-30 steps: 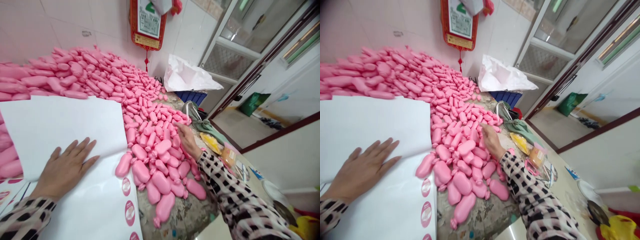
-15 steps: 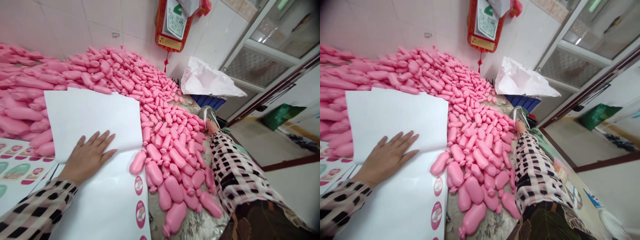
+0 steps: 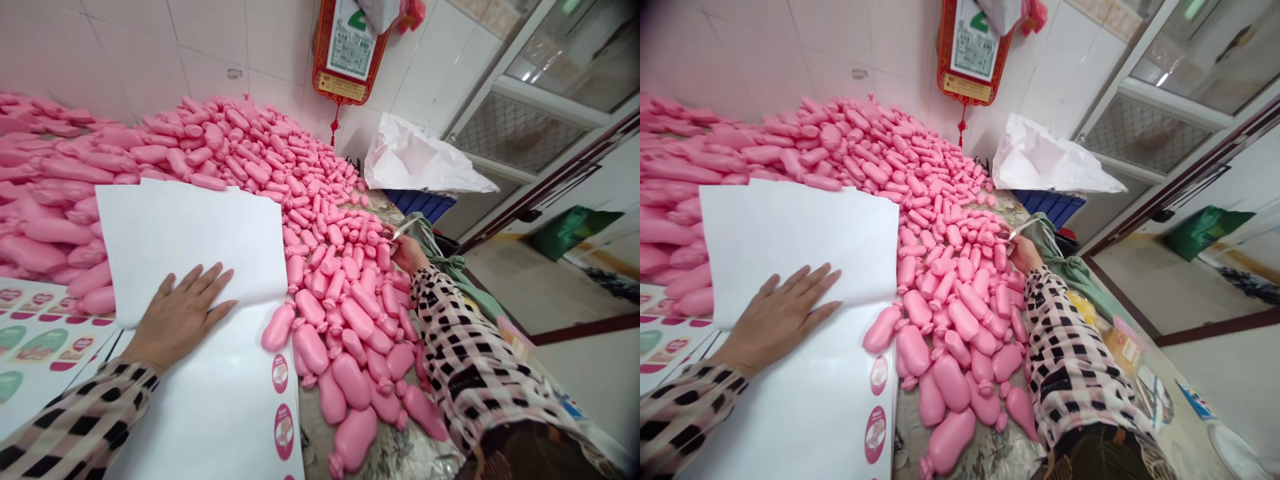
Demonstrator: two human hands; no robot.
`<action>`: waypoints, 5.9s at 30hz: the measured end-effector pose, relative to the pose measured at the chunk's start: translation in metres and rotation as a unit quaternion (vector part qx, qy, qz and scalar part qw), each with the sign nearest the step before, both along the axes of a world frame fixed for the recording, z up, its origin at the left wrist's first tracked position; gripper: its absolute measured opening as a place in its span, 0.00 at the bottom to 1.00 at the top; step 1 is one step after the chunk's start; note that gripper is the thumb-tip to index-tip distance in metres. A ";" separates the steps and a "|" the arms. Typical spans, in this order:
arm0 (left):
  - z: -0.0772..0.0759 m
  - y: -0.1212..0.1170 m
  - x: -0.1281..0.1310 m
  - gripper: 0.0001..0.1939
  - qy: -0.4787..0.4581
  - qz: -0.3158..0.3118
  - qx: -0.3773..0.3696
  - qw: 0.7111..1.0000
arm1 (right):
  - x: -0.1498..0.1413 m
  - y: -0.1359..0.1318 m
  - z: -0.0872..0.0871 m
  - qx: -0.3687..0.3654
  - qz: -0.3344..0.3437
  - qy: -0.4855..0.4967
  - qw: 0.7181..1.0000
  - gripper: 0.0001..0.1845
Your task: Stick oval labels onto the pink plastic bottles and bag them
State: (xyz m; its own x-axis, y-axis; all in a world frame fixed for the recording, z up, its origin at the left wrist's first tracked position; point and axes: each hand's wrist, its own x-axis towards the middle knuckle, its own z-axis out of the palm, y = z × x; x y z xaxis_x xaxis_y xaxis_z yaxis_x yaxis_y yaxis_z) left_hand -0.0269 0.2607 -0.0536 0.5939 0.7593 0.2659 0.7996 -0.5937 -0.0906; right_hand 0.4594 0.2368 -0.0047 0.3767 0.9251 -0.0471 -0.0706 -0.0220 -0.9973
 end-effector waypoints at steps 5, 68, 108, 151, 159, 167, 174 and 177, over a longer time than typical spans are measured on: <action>0.002 -0.001 0.001 0.31 0.009 0.006 -0.008 1.000 | -0.046 -0.007 0.016 0.002 0.067 0.014 0.998 0.15; 0.062 -0.251 0.030 0.15 -0.655 0.067 -0.589 0.468 | -0.269 -0.257 0.015 -0.107 0.360 -0.120 0.919 0.22; 0.038 -0.175 0.046 0.20 -0.015 -0.091 -0.229 0.969 | -0.272 -0.174 -0.038 -0.044 0.084 -0.713 0.695 0.14; 0.036 -0.186 0.053 0.30 -0.009 -0.041 -0.251 0.967 | -0.271 -0.155 -0.010 -0.137 0.125 -0.602 0.776 0.10; 0.035 -0.191 0.059 0.32 -0.020 -0.008 -0.252 0.968 | -0.264 -0.134 -0.002 -0.166 0.175 -0.544 0.803 0.08; 0.035 -0.192 0.058 0.30 -0.021 -0.009 -0.254 0.967 | -0.256 -0.118 -0.004 -0.147 0.213 -0.448 0.856 0.08; 0.034 -0.193 0.053 0.26 -0.045 -0.032 -0.244 0.968 | -0.250 -0.133 0.017 -0.125 0.219 -0.310 0.917 0.10; 0.037 -0.197 0.046 0.22 -0.116 -0.053 -0.263 0.956 | -0.251 -0.154 0.031 -0.091 0.190 -0.263 0.941 0.12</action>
